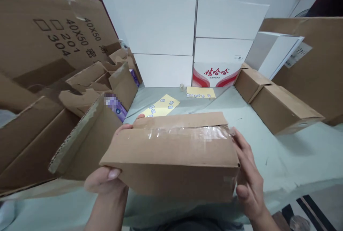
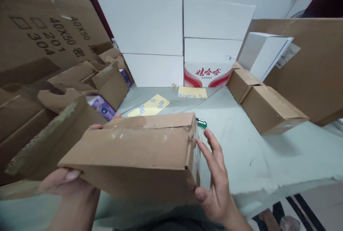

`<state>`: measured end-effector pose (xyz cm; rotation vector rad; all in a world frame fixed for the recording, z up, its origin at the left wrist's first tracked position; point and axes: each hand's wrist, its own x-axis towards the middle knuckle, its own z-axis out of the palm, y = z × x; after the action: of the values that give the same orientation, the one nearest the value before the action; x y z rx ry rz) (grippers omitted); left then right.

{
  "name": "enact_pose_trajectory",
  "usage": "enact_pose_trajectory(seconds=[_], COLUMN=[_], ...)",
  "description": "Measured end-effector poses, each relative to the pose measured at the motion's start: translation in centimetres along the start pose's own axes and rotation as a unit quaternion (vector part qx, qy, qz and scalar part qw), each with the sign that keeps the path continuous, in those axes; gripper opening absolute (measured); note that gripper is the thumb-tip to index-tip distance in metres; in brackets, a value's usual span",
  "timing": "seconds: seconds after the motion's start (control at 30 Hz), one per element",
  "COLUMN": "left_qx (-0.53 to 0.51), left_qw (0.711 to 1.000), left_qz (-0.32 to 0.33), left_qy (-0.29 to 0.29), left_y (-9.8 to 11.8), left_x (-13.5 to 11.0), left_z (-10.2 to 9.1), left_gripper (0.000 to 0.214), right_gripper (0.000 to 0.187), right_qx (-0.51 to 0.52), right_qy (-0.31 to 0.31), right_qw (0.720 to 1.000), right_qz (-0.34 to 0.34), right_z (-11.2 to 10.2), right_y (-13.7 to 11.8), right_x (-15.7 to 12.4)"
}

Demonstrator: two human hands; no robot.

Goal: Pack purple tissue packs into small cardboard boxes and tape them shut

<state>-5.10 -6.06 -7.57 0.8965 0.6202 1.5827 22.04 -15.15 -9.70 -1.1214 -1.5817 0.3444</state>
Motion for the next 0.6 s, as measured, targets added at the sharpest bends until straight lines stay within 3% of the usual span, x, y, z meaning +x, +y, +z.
enact_pose_trajectory(seconds=[0.3,0.43,0.6], left_qx=[-0.007,-0.003,0.022], left_qw=[0.995,0.989,0.988], left_qz=[-0.042,-0.066,-0.061], left_qy=[0.089,0.135,0.138], left_y=[0.2,-0.4,-0.9], left_x=[0.6,1.2,1.3], left_z=[-0.9,-0.4,0.0], left_gripper=[0.078,0.079,0.072], right_gripper=[0.103,0.110,0.127], right_qx=[-0.048,-0.080,-0.069], right_qy=[-0.135,-0.117,-0.089], right_qw=[0.990,0.989,0.992], right_qz=[-0.012,-0.046,-0.052], right_z=[0.8,1.3,2.3], right_y=[-1.0,-2.0,-2.2], right_x=[0.0,0.3,-0.1])
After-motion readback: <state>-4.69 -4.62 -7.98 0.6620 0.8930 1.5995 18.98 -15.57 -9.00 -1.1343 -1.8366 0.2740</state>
